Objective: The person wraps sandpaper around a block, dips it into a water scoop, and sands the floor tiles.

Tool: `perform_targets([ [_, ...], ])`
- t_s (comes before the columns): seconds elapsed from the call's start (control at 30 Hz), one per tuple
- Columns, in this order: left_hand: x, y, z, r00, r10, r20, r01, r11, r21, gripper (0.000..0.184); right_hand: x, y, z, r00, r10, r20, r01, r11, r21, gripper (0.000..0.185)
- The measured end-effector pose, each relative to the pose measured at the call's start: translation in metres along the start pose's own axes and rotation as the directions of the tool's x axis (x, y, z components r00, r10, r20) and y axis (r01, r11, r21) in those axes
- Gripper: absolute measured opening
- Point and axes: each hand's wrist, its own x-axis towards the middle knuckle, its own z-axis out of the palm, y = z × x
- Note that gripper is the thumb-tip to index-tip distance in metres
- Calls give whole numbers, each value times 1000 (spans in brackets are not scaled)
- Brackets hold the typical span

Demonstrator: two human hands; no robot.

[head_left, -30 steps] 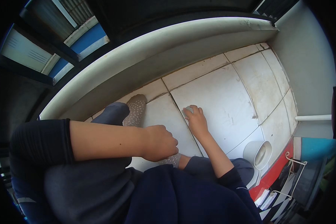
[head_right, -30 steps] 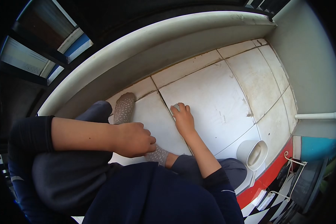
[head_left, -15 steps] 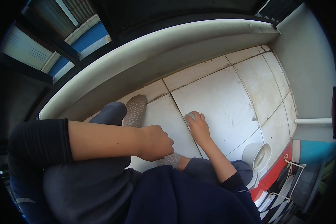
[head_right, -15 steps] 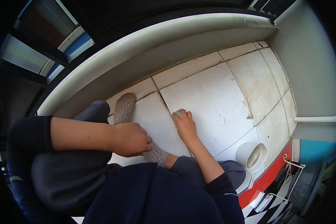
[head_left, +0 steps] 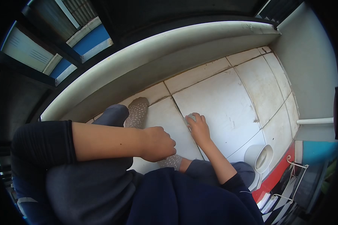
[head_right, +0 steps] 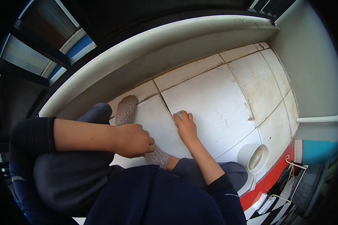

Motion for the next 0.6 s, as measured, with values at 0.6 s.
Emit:
perform_targets([
  [0.6,7,2,8,999,31,39,-31,1000,4,21,24,-11,4,999,-36,-31,35,998,-48,32],
])
